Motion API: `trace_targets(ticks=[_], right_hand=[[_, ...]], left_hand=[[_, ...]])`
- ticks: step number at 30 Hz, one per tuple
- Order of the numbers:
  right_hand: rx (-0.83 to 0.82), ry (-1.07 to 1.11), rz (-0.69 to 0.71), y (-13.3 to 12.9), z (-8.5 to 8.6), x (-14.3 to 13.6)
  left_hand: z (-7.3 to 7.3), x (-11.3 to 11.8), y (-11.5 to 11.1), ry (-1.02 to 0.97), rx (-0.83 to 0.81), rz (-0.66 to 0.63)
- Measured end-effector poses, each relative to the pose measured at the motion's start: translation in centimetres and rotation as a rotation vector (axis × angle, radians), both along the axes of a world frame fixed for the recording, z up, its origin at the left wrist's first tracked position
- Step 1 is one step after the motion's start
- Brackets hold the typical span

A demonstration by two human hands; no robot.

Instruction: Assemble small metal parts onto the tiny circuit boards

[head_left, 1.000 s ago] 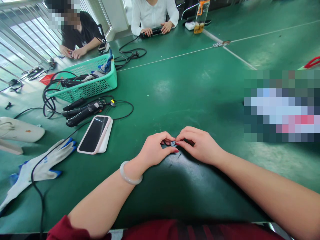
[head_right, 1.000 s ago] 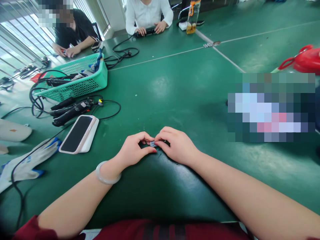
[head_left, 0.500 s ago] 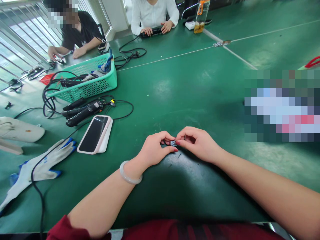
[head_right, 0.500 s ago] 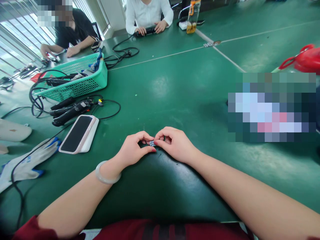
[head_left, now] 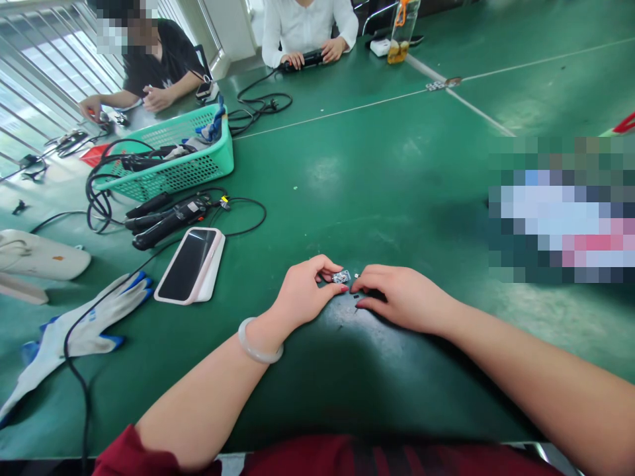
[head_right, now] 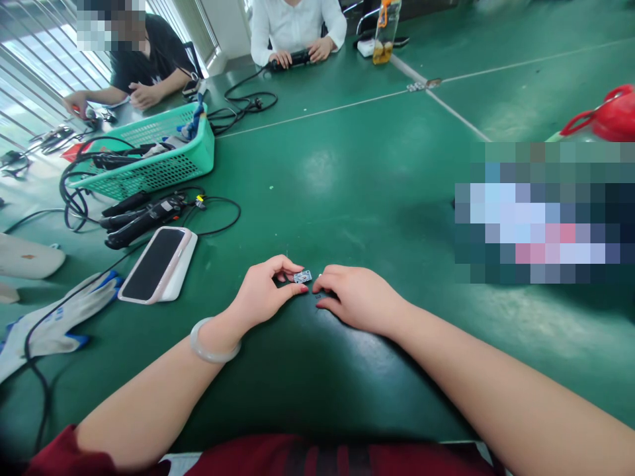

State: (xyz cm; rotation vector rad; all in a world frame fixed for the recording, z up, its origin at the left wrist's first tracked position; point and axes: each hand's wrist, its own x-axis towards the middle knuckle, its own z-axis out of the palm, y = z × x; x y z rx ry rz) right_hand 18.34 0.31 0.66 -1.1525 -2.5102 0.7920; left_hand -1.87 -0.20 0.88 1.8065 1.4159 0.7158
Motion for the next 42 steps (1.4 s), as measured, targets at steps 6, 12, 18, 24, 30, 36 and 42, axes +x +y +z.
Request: trace_targets(ticks=[6, 12, 18, 24, 30, 36, 42], right_hand=[[0.006, 0.008, -0.014, -0.2, 0.1, -0.4], [-0.222, 0.374, -0.307, -0.2, 0.6, -0.8], [-0.363, 0.534, -0.337, -0.3, 0.4, -1.7], [-0.535, 0.65, -0.335, -0.2, 0.2, -1.5], [-0.634, 0.702, -0.305, 0.0, 0.1, -1.4], [-0.656, 0.728, -0.294, 0.1, -0.1, -1.4], [-0.35, 0.622, -0.275, -0.2, 0.0, -1.4]], left_hand=[[0.1, 0.0, 0.0, -0.037, -0.039, 0.027], [0.1, 0.0, -0.1, -0.168, -0.098, -0.012], [0.1, 0.0, -0.1, -0.307, -0.172, -0.058], [-0.1, -0.1, 0.1, -0.403, -0.234, -0.042], [-0.2, -0.1, 0.1, -0.425, -0.256, -0.029], [-0.2, -0.1, 0.2, -0.438, -0.263, -0.023], [0.0, -0.1, 0.1, -0.502, -0.302, -0.018]])
